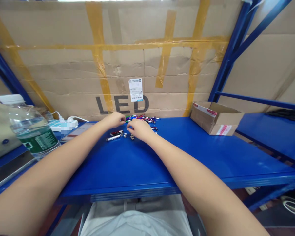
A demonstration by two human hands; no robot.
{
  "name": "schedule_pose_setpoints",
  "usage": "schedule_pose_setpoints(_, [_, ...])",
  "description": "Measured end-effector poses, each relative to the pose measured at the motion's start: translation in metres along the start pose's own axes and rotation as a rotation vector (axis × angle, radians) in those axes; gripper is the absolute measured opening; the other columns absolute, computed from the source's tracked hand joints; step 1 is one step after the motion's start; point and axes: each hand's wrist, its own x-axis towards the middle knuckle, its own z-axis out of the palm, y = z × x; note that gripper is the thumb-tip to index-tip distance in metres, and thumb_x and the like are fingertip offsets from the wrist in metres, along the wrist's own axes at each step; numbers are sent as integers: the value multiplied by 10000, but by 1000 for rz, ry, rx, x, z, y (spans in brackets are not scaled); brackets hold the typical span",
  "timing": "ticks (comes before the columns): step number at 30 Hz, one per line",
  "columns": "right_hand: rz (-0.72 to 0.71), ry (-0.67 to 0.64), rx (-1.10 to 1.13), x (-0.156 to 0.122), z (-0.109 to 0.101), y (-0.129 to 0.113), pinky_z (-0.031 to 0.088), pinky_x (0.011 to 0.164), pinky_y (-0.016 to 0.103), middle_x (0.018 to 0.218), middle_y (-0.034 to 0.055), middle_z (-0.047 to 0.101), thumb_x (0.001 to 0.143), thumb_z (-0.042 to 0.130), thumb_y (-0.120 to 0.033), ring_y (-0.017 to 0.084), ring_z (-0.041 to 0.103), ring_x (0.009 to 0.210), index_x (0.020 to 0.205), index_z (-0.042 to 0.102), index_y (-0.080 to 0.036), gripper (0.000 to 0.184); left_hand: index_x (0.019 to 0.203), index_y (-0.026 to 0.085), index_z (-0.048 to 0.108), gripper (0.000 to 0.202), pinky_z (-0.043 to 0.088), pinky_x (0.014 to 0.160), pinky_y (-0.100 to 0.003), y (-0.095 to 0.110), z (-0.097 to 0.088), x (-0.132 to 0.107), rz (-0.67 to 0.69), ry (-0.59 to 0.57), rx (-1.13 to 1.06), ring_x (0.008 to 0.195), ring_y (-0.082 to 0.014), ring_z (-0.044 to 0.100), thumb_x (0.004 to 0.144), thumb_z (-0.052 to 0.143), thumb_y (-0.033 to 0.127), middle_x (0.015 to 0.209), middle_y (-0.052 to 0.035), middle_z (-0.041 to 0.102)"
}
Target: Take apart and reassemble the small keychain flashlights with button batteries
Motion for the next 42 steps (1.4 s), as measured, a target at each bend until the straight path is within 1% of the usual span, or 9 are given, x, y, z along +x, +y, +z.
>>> schedule_pose_setpoints(5, [181, 133, 71, 0, -20, 24, 388, 684, 248, 816, 37, 654, 841, 567, -205, 145, 559, 753, 915, 699, -178, 153, 1028, 165, 667, 321, 459, 787, -315, 2, 14, 25, -105, -103, 40, 902, -256, 624, 798, 590, 376, 1035, -134, 684])
schedule_pose_setpoints(12, [245, 103, 69, -1, -23, 36, 405, 716, 270, 862, 62, 679, 834, 572, -199, 165, 580, 799, 888, 698, -163, 142, 948, 127, 674, 302, 442, 832, -346, -1, 28, 29, -125, -85, 30, 953, -278, 603, 851, 521, 368, 1046, -174, 659])
schedule_pose_setpoints(19, [187, 123, 144, -2, -20, 33, 436, 801, 289, 981, 91, 668, 826, 602, -220, 179, 594, 897, 991, 664, -148, 190, 1054, 148, 623, 304, 449, 736, -275, -7, -16, 9, -2, -125, -156, 871, -207, 613, 833, 491, 309, 1025, -103, 679])
schedule_pose_setpoints(23, [194, 122, 324, -4, -17, 23, 436, 892, 311, 1182, 132, 619, 820, 633, -274, 192, 581, 1043, 1182, 564, -140, 392, 1223, 207, 539, 415, 448, 734, -218, 6, -49, -6, 225, -196, -385, 929, -158, 599, 836, 451, 327, 1182, -47, 623])
schedule_pose_setpoints(26, [250, 77, 486, -2, -16, 16, 456, 853, 302, 1137, 110, 648, 855, 585, -283, 180, 604, 997, 1151, 559, -154, 324, 1214, 209, 545, 423, 446, 738, -217, 20, -64, -14, 245, -203, -391, 930, -158, 587, 842, 420, 368, 1152, -39, 629])
schedule_pose_setpoints(29, [274, 25, 596, 0, -16, 16, 472, 748, 255, 941, 65, 683, 898, 463, -188, 132, 622, 792, 964, 573, -153, 133, 1199, 213, 549, 419, 447, 724, -229, 26, -71, -17, 223, -200, -366, 916, -165, 584, 844, 415, 391, 1104, -38, 638])
schedule_pose_setpoints(33, [291, 20, 524, 1, -20, 19, 442, 649, 240, 714, 20, 615, 928, 367, -223, 118, 557, 629, 761, 512, -172, 227, 1153, 216, 564, 382, 440, 709, -245, 24, -74, -19, 137, -152, -348, 875, -166, 583, 859, 393, 390, 1066, -41, 642])
schedule_pose_setpoints(38, [313, -62, 446, -4, -32, 13, 406, 593, 249, 620, -1, 537, 941, 330, -281, 126, 492, 573, 730, 485, -186, 278, 1067, 201, 623, 413, 429, 699, -239, 26, -72, -19, 198, -116, -300, 875, -174, 588, 838, 468, 509, 1023, -34, 659])
schedule_pose_setpoints(42, [401, -173, 528, -7, -40, 7, 368, 503, 230, 581, -6, 502, 921, 351, -267, 109, 437, 503, 735, 509, -176, 261, 982, 187, 685, 355, 418, 703, -240, 30, -66, -15, 304, -6, -234, 854, -175, 602, 831, 532, 469, 961, -41, 686])
